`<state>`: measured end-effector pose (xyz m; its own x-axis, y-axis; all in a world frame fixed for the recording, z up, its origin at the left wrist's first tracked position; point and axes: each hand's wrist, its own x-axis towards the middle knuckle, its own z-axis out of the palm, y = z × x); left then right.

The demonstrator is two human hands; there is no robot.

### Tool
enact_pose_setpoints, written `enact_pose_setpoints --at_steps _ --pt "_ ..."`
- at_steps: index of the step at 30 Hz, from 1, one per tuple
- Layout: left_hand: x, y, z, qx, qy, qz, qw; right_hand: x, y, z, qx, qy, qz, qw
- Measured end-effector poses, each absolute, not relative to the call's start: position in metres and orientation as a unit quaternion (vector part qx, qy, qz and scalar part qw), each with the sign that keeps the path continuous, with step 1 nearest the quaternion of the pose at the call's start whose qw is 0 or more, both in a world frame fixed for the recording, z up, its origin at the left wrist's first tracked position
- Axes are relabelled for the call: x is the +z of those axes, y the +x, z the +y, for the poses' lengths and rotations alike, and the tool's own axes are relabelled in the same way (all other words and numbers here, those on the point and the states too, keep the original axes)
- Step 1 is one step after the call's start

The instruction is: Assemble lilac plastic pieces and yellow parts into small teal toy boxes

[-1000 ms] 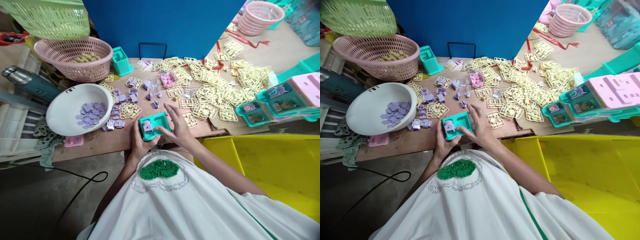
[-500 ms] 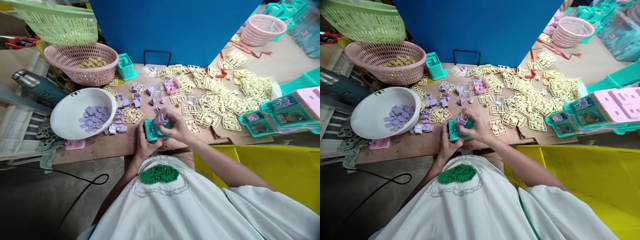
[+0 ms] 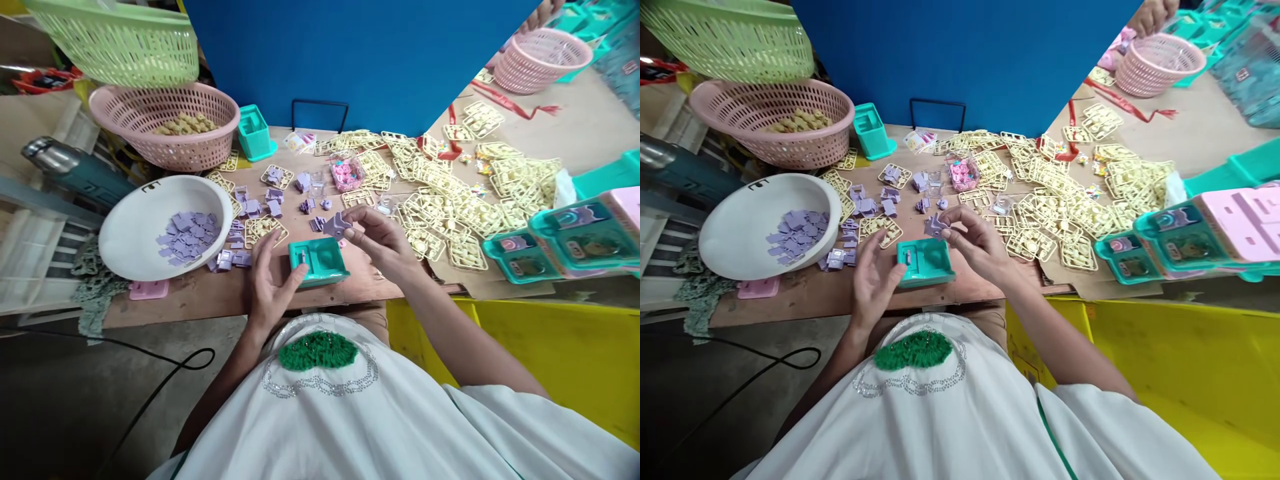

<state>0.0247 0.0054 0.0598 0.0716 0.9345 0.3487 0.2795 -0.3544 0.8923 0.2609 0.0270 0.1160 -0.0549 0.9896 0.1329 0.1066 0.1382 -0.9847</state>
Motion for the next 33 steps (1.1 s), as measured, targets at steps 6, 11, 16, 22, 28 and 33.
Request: enact_pose_setpoints --at_steps 6,11,16,22,28,33 --pt "0.093 0.005 0.041 0.353 0.770 0.406 0.344 0.102 0.278 0.030 0.421 -0.518 -0.561 0.489" --pt "0.094 0.010 0.056 0.299 0.807 0.400 0.316 0.087 0.272 0.019 0.476 -0.509 -0.482 0.531" --pt "0.090 0.018 0.055 0.336 0.801 0.401 0.292 0.078 0.250 0.000 0.470 -0.506 -0.466 0.554" --pt "0.096 0.014 0.049 0.381 0.742 0.405 0.375 0.101 0.262 0.001 0.469 -0.488 -0.466 0.571" --pt "0.113 0.025 0.037 0.409 0.583 0.383 0.588 0.129 0.242 0.014 0.420 -0.435 -0.628 0.490" --pt "0.114 0.034 0.037 0.473 0.464 0.406 0.629 0.129 0.235 0.019 0.279 -0.396 -0.739 0.469"
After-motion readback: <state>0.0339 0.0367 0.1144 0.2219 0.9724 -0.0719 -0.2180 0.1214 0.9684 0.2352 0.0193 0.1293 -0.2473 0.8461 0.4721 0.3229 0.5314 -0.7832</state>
